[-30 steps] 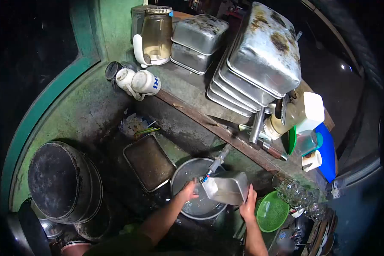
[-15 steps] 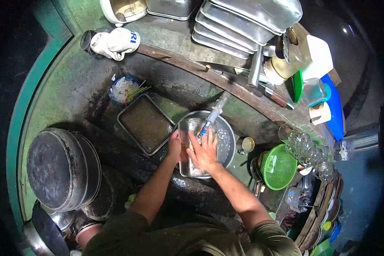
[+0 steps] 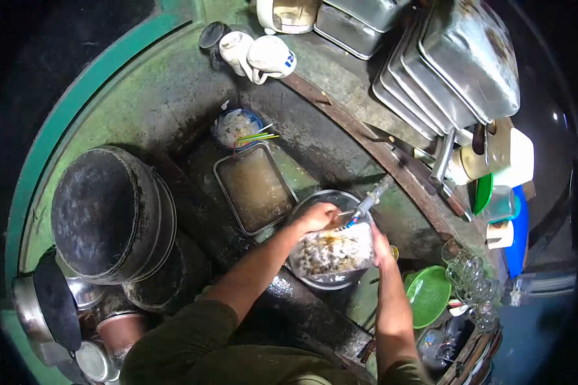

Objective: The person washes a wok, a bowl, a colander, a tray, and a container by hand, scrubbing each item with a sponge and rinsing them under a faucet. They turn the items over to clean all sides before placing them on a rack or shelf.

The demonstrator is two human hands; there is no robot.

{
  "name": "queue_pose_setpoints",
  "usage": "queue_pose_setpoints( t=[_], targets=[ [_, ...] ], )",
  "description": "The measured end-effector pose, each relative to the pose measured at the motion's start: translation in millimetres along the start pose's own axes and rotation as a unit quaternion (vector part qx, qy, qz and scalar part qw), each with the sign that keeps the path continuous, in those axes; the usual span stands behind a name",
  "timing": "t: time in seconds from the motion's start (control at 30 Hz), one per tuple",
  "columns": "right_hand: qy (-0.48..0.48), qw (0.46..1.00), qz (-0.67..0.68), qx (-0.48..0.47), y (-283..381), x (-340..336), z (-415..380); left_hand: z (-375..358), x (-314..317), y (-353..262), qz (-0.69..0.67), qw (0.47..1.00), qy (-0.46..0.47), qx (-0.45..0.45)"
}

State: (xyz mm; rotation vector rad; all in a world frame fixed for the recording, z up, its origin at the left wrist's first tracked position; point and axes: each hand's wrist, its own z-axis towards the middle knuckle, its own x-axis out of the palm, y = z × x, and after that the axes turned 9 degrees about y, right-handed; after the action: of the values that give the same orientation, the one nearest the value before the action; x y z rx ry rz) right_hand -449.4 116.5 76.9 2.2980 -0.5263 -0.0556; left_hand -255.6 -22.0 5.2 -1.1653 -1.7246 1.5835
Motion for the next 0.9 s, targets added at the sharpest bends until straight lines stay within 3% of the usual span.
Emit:
queue_pose_setpoints(
  t=[0.07,0.1,0.13,0.17,0.2,0.27,0.33,0.4,0.47,0.53,0.57,0.6,0.67,0.73,0.8,0.87,0.9],
  targets=[
    [0.046,0.987,0.137,-0.063,-45.4,-53.3,-0.5,9.5,2.8,15.0,0.078,0.996,0.016,-0.041],
    [0.004,0.985,0.153,-0.078,-56.7,-58.7,-18.6,11.7,4.0,16.3,0.159,0.983,0.036,-0.083],
    [0.005,0.975,0.199,-0.102,-69.4,-60.2,-34.3,3.4,-0.4,13.7,0.072,0.990,0.024,-0.120],
    [-0.014,0.963,0.247,-0.108,-74.0,-49.0,-51.2,5.3,17.6,40.6,-0.095,0.991,-0.044,-0.083],
    [-0.001,0.940,0.309,-0.146,-100.3,-54.7,-47.7,2.1,43.5,68.6,-0.259,0.959,-0.109,-0.042],
    [-0.057,0.911,0.362,-0.190,-136.3,-42.4,-64.9,-33.1,76.0,44.1,-0.266,0.928,-0.166,-0.202],
    [-0.129,0.899,0.379,-0.178,-151.5,-20.7,-102.9,-60.7,110.6,49.3,-0.362,0.893,-0.261,-0.063],
    [-0.016,0.865,0.426,-0.264,-178.1,-16.1,-114.4,-124.4,108.9,-35.6,-0.639,0.730,-0.158,-0.184],
    [-0.031,0.843,0.464,-0.271,-180.6,2.5,-137.5,-147.8,154.7,-5.1,-0.651,0.745,0.002,-0.150],
    [-0.026,0.815,0.492,-0.307,-185.7,9.3,-144.4,-168.2,184.5,-17.5,-0.622,0.769,0.117,-0.090],
    [-0.027,0.829,0.471,-0.301,-188.4,5.9,-149.5,-173.5,193.0,-25.2,-0.671,0.728,0.136,-0.005],
    [-0.028,0.844,0.448,-0.295,-176.6,10.9,-161.6,-173.7,201.7,-25.5,-0.686,0.722,0.089,0.017],
    [-0.018,0.846,0.432,-0.313,-180.3,0.2,-168.4,-182.1,193.3,-47.3,-0.719,0.689,0.084,0.039],
    [-0.019,0.885,0.250,-0.392,-196.1,-18.1,-164.1,-182.2,191.2,-30.7,-0.723,0.686,0.055,0.069],
    [0.123,0.859,0.215,-0.448,-150.5,-3.8,-217.1,-204.3,170.9,-60.1,-0.707,0.699,0.017,0.109],
    [0.088,0.902,0.089,-0.414,-129.0,15.9,-247.8,-223.1,143.7,-80.1,-0.623,0.762,0.003,0.178],
    [0.058,0.877,-0.089,-0.468,-121.7,24.3,-248.5,-230.3,133.2,-90.5,-0.602,0.773,-0.026,0.198]
  ],
)
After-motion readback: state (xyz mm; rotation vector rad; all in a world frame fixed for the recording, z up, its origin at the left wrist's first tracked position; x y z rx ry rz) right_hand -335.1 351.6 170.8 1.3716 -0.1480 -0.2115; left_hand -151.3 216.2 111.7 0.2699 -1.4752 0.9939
